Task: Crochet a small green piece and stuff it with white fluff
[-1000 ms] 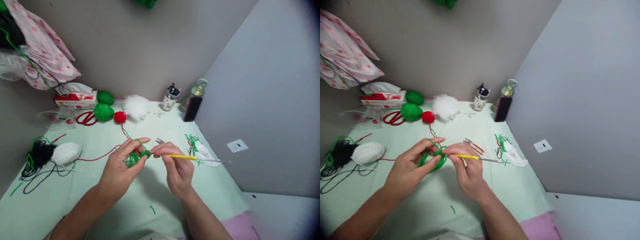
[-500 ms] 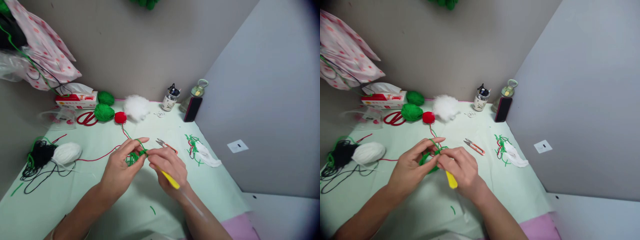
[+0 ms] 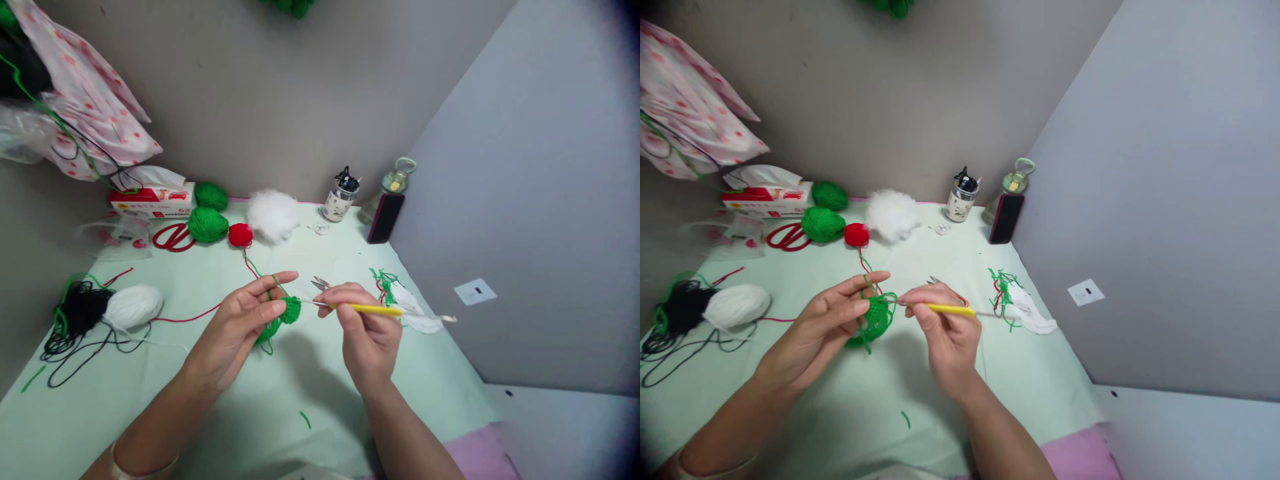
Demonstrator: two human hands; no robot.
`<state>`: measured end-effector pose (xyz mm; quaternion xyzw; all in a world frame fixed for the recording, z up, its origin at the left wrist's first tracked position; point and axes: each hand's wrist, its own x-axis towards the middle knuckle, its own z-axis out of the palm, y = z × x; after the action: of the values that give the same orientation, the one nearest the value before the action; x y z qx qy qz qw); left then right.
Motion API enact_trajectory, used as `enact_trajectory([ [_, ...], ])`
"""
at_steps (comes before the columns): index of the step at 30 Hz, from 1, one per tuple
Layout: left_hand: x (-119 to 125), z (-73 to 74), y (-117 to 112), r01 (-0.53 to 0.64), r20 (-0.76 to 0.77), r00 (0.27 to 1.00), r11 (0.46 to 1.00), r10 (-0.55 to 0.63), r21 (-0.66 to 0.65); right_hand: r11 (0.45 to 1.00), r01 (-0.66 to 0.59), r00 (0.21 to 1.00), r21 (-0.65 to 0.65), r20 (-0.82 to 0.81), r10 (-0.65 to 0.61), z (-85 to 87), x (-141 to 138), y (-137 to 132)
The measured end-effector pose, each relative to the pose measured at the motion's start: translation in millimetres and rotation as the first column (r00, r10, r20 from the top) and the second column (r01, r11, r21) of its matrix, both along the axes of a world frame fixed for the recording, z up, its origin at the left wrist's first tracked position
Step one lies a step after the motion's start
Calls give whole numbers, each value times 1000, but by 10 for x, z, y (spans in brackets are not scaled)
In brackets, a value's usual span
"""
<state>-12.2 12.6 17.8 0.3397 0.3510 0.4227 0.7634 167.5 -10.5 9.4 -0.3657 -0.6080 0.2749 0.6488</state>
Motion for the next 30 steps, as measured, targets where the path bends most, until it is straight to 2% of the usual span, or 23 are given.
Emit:
enact_trajectory([
  [2,-4,-6,-10,-11,-51,999,997,15,77,993,-96,985,-76,-148,84,29,-1,24],
  [3,2,-15,-23,-1,-70,998,993,9,115,988,-127,980,-88,-162,111,35,-8,33],
  [5,22,-37,-54,22,-107,994,985,-3,170,986,-134,988,-99,-94,125,31,-33,41],
  [8,54,-63,-83,18,-152,988,983,10,182,990,-104,994,-98,10,106,6,-69,31],
  [11,63,-53,-75,11,-138,990,990,9,140,988,-118,993,-103,-13,117,-18,-68,20],
  [14,48,-33,-45,68,-42,997,996,-65,64,969,-189,973,-158,-165,162,-16,-31,38],
  [18,26,-46,-14,168,120,978,986,-169,22,911,-314,886,-268,-427,179,29,23,105],
  [22,48,-63,-27,147,145,978,989,-149,19,850,-430,795,-305,-574,197,36,0,138],
  [24,74,-69,-48,111,84,990,993,-115,44,868,-406,819,-285,-535,208,11,-44,120],
  [27,99,-81,-77,38,-77,997,990,-27,138,952,-228,947,-203,-274,168,-32,-107,68],
  [29,94,-86,-84,24,-159,987,980,8,196,982,-124,983,-144,-154,101,-51,-118,45],
  [30,86,-85,-84,31,-177,984,977,7,211,985,-104,985,-139,-149,83,-58,-112,42],
])
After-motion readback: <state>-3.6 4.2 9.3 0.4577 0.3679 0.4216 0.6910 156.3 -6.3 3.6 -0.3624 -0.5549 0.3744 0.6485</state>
